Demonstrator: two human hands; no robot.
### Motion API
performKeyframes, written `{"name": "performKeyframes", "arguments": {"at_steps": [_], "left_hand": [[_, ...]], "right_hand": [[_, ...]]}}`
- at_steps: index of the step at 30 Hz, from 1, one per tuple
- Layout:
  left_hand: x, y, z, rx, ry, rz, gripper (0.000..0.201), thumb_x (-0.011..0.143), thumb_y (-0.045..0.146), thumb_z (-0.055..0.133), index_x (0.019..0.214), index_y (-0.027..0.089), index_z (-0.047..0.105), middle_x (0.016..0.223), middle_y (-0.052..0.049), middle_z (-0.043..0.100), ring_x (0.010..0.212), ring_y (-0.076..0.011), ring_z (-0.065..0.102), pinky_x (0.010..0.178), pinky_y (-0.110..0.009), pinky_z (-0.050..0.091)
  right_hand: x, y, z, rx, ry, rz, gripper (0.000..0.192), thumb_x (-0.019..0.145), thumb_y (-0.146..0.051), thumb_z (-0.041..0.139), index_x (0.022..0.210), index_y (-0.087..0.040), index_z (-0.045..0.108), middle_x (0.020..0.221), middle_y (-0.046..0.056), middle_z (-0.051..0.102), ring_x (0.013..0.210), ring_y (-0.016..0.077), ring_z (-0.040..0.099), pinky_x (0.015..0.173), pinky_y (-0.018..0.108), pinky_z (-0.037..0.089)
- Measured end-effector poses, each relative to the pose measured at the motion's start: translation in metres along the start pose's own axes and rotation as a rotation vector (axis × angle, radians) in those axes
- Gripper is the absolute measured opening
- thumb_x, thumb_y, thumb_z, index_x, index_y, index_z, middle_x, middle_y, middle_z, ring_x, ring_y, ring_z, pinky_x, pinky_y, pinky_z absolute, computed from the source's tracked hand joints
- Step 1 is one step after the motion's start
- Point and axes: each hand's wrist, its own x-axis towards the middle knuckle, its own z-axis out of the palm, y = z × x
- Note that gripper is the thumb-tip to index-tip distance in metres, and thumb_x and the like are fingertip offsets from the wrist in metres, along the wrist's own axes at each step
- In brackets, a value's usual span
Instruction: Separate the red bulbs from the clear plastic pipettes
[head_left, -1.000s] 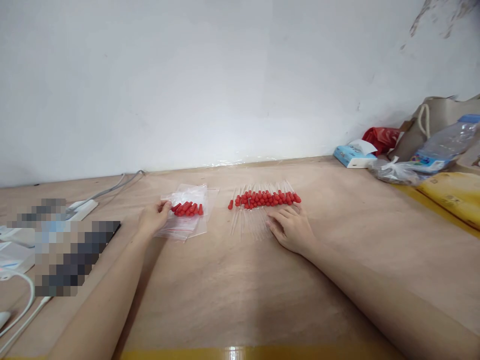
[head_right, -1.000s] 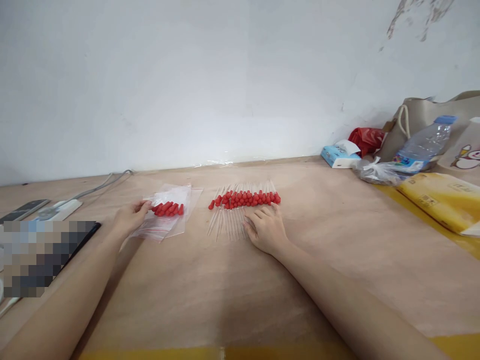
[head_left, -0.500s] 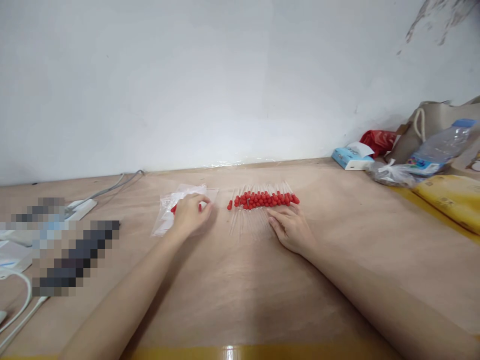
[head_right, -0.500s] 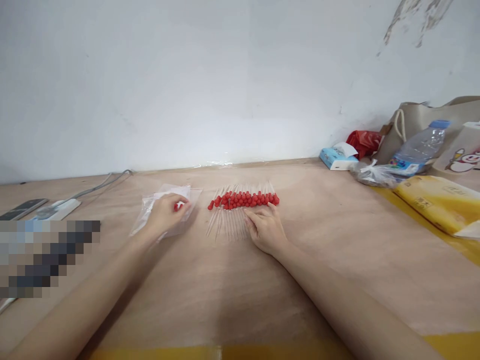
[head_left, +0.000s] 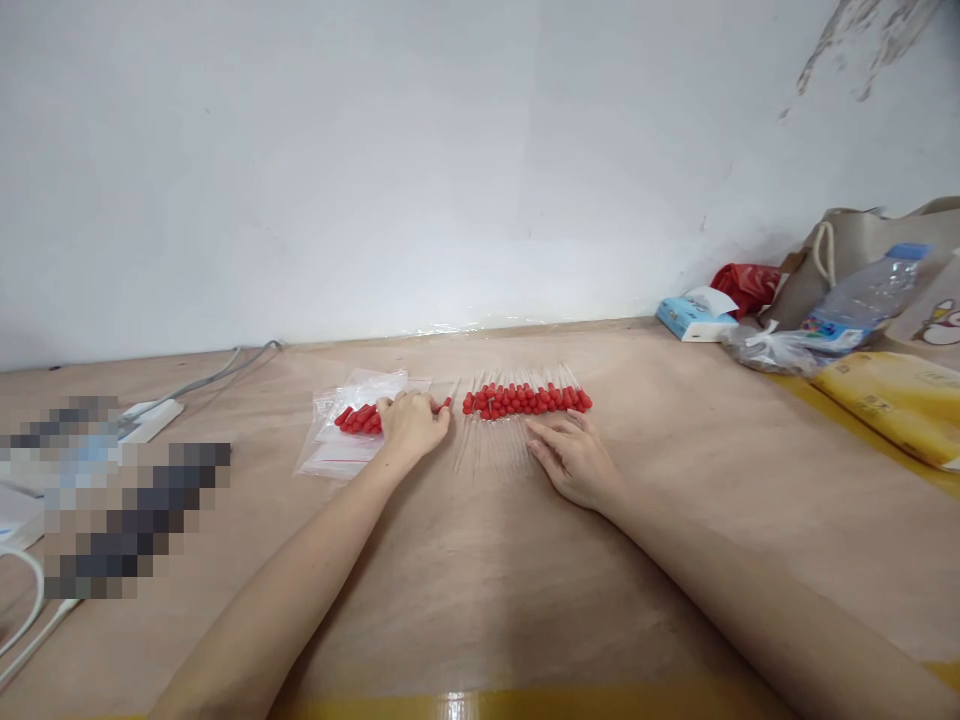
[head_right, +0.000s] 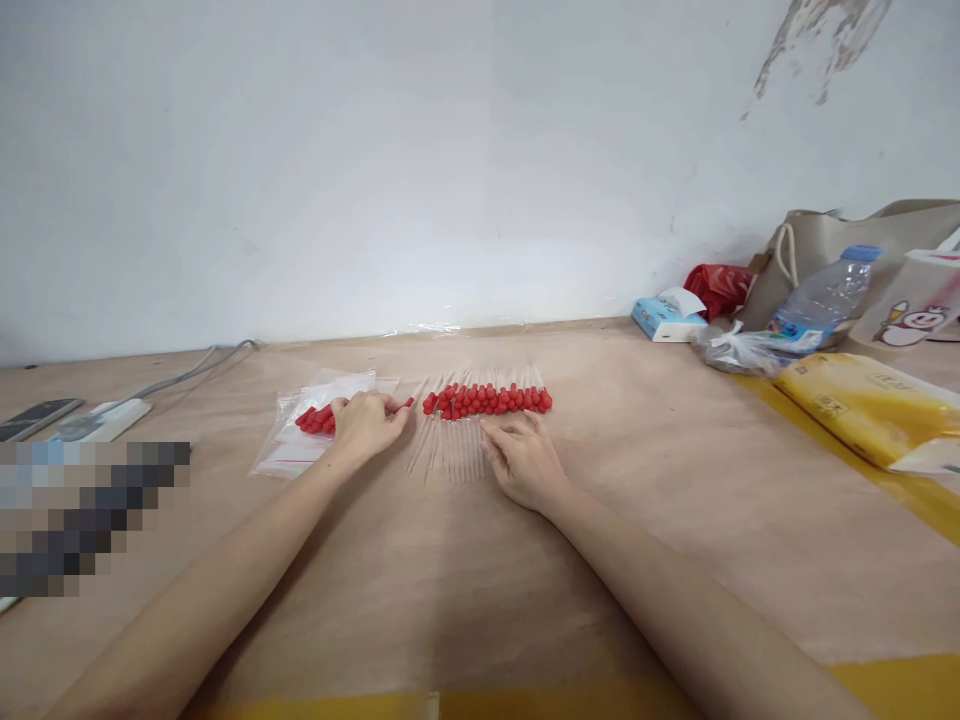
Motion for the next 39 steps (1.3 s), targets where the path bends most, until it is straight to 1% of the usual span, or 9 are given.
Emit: {"name": "performKeyframes", "arguments": {"at_steps": [4,7,13,15,19,23,28,32,39], "left_hand": [[-0.017,-0.013,-0.005,-0.054,0.239,0.057,0.025,0.078,0.036,0.048,0.068,0.018,0.062,0.077,-0.009,0.064,0.082,-0.0265,0.054,0.076,-0.043,0.027],[-0.038,-0.017,-0.008,-0.132,0.362,0.198,0.020,0.080,0.032,0.049,0.075,0.018,0.062,0.078,-0.006,0.063,0.080,-0.0221,0.054,0.078,-0.041,0.025],[-0.072,-0.003,-0.005,-0.232,0.338,0.468,0.012,0.081,0.027,0.052,0.081,0.021,0.062,0.077,-0.002,0.064,0.077,-0.0175,0.055,0.079,-0.038,0.025],[-0.076,0.001,-0.004,-0.249,0.343,0.543,0.010,0.082,0.026,0.053,0.083,0.021,0.061,0.079,-0.002,0.065,0.076,-0.0166,0.056,0.078,-0.038,0.026],[-0.078,0.003,-0.003,-0.265,0.356,0.677,0.008,0.081,0.024,0.054,0.085,0.022,0.061,0.076,0.000,0.066,0.073,-0.0150,0.057,0.076,-0.037,0.028],[-0.079,0.004,-0.003,-0.284,0.348,0.677,0.011,0.081,0.024,0.054,0.090,0.023,0.061,0.082,-0.001,0.066,0.079,-0.0154,0.058,0.081,-0.037,0.029],[-0.077,0.011,-0.003,-0.309,0.261,0.742,0.026,0.081,0.030,0.055,0.106,0.024,0.058,0.103,-0.004,0.064,0.100,-0.0198,0.054,0.091,-0.040,0.030],[-0.075,0.013,-0.002,-0.344,0.230,0.778,0.012,0.083,0.026,0.053,0.089,0.024,0.063,0.089,0.000,0.067,0.095,-0.0162,0.057,0.098,-0.040,0.026],[-0.076,0.011,-0.002,-0.371,0.208,0.803,0.011,0.083,0.023,0.052,0.082,0.023,0.062,0.080,0.002,0.068,0.092,-0.0153,0.059,0.101,-0.042,0.024]], "right_hand": [[0.000,-0.001,-0.001,-0.008,0.050,0.021,0.029,0.087,-0.025,0.039,0.111,-0.018,0.054,0.089,0.006,0.066,0.088,0.0173,0.057,0.094,0.042,0.033],[0.001,0.000,0.000,0.026,0.126,0.052,0.028,0.087,-0.027,0.040,0.110,-0.019,0.054,0.099,0.008,0.062,0.094,0.0187,0.056,0.088,0.038,0.039],[0.001,0.000,-0.005,0.039,0.292,0.005,0.049,0.083,-0.037,0.048,0.127,-0.017,0.040,0.124,0.014,0.044,0.116,0.0229,0.042,0.093,0.039,0.037],[0.001,-0.005,-0.009,-0.014,0.268,-0.123,0.043,0.081,-0.038,0.051,0.121,-0.020,0.048,0.118,0.011,0.052,0.112,0.0222,0.045,0.097,0.041,0.031],[0.001,-0.017,-0.014,-0.077,0.169,-0.312,0.021,0.083,-0.032,0.052,0.100,-0.025,0.061,0.082,0.000,0.066,0.086,0.0150,0.055,0.099,0.042,0.023],[0.000,-0.025,-0.010,-0.108,0.126,-0.331,0.018,0.086,-0.029,0.048,0.087,-0.024,0.065,0.062,-0.004,0.062,0.066,0.0100,0.051,0.099,0.043,0.019],[0.000,-0.028,-0.004,-0.110,0.119,-0.342,0.019,0.086,-0.029,0.047,0.086,-0.024,0.065,0.062,-0.003,0.061,0.066,0.0103,0.049,0.097,0.041,0.021],[-0.002,-0.029,-0.004,-0.097,0.100,-0.351,0.020,0.087,-0.030,0.045,0.083,-0.024,0.064,0.061,-0.003,0.060,0.066,0.0100,0.048,0.096,0.040,0.021],[-0.007,-0.028,-0.005,-0.081,0.092,-0.370,0.017,0.085,-0.030,0.047,0.083,-0.025,0.064,0.059,-0.004,0.059,0.068,0.0105,0.046,0.093,0.039,0.022]]}}
